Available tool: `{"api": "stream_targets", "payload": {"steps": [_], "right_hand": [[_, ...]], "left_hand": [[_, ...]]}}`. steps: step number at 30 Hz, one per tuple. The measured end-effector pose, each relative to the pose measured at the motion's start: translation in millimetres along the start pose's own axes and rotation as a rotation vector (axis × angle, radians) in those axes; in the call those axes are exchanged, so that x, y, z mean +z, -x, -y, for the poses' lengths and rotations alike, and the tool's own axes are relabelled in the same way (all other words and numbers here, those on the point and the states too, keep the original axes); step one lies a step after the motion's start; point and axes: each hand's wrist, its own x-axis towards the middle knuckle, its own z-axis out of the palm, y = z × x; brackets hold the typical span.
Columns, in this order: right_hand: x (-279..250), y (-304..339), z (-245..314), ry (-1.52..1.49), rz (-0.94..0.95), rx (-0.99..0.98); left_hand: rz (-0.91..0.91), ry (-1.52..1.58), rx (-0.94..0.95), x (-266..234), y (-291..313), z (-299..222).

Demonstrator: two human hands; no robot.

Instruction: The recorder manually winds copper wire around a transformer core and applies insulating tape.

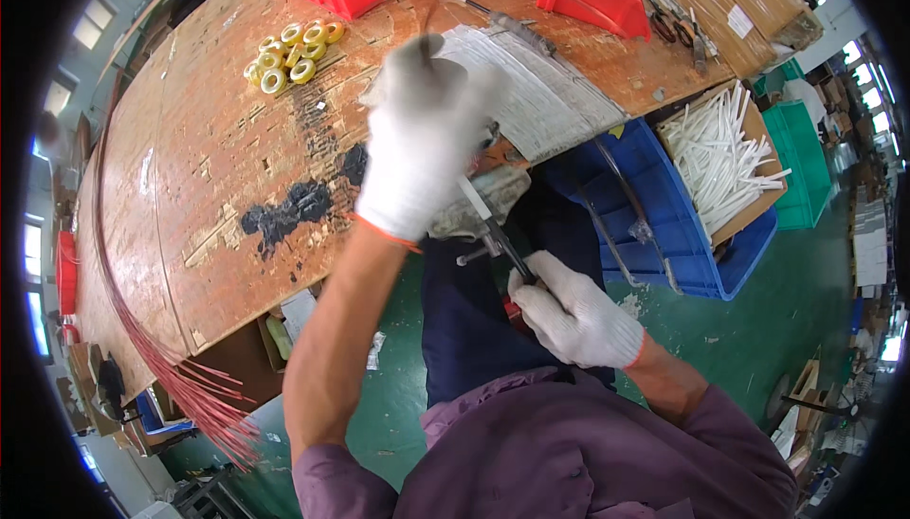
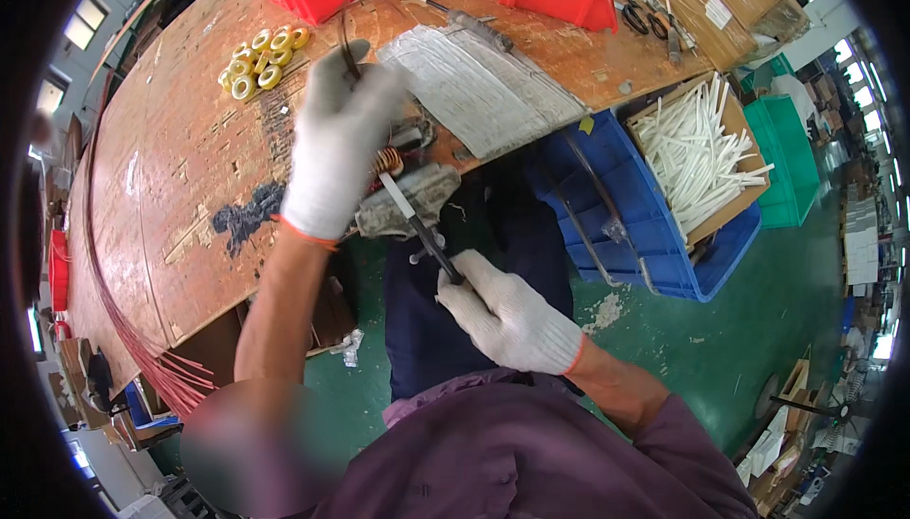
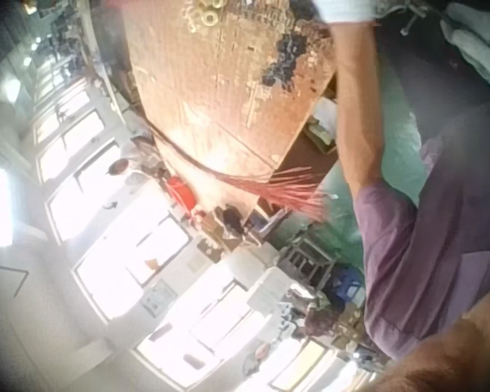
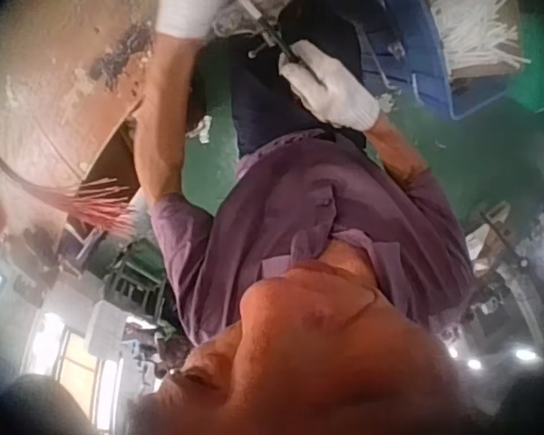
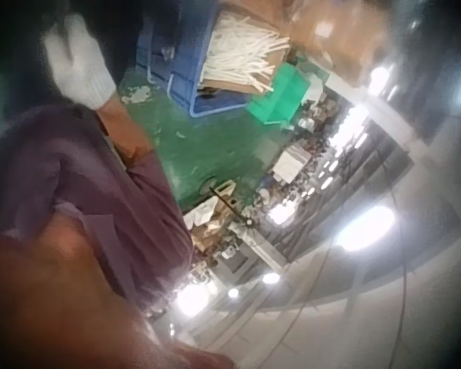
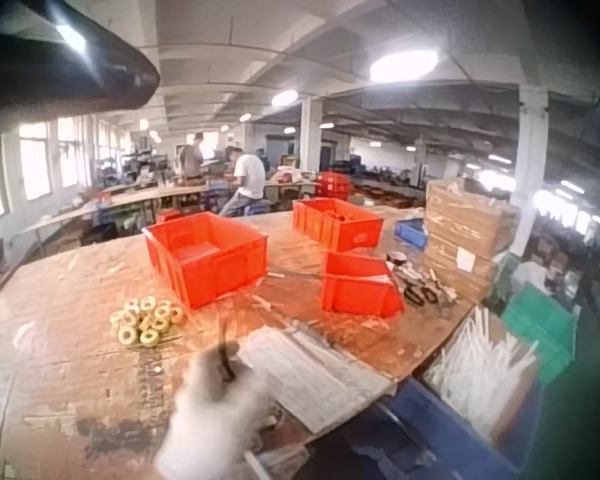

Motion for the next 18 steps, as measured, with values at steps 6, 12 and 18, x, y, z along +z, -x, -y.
{"api": "stream_targets", "payload": {"steps": [6, 12, 18], "right_hand": [[5.6, 20.2, -5.5, -0.368, 0.063, 0.092], [21.4, 141.9, -46.6, -0.650, 0.191, 0.194], [32.6, 185.5, -72.7, -0.465, 0.230, 0.182]], "left_hand": [[-0.210, -0.427, 0.170, 16.7, 19.8, 20.7], [-0.366, 0.009, 0.213, 1.1, 18.8, 24.6], [-0.420, -0.549, 1.093, -5.7, 99.0, 35.3]]}}
